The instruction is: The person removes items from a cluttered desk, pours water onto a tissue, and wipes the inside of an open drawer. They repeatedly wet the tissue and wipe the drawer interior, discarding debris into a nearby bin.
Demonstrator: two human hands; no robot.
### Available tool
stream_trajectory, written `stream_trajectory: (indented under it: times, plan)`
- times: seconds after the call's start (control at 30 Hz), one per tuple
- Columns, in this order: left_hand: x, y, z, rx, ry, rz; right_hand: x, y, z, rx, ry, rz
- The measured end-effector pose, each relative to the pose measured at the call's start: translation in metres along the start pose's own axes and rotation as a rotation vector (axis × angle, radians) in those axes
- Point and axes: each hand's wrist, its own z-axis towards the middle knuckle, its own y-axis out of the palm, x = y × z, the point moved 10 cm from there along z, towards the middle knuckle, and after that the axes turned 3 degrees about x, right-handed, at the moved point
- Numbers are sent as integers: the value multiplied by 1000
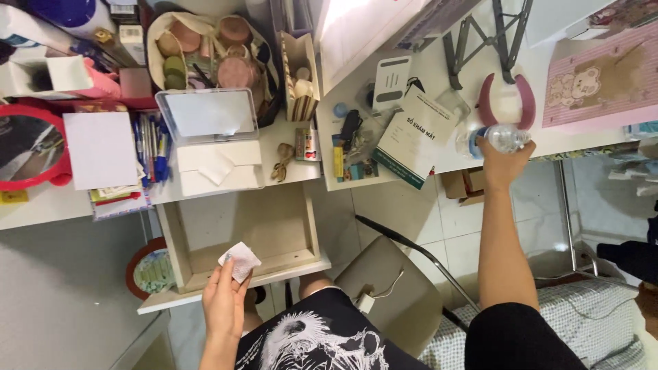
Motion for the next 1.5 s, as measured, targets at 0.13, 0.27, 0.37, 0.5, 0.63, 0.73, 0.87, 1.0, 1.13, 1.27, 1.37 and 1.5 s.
stream_trajectory:
  times: [0.13,0.27,0.37,0.5,0.63,0.73,0.87,1.0,1.13,1.27,1.37,1.5]
  plan:
    - [-12,5,6,21,-21,81,16,17,5,-24,-41,156]
    - [-46,-4,38,-48,7,57,29,-22,-62,162,-142,490]
    - [-76,-12,64,-39,4,143,-49,-42,-200,101,-190,200]
    - [-81,-17,64,-57,-19,176,-133,45,-428,-984,360,13]
    - [-67,-46,74,-54,138,441,-90,88,-584,-1236,993,559]
    - [-51,-70,85,-84,200,496,-35,127,-647,-1241,1072,513]
    - [-20,-113,108,-64,309,645,-88,139,-686,-1303,1029,498]
    - [13,-152,109,-5,442,642,1,202,-684,-1196,965,479]
    - [12,-214,120,237,386,463,-45,222,-564,-666,46,123]
    - [-45,-289,153,430,290,402,-176,228,-564,-654,-367,-111]
    - [-34,-288,136,457,89,311,-66,314,-597,-712,-643,-369]
    - [-33,-290,140,420,102,343,-53,307,-593,-685,-533,-333]
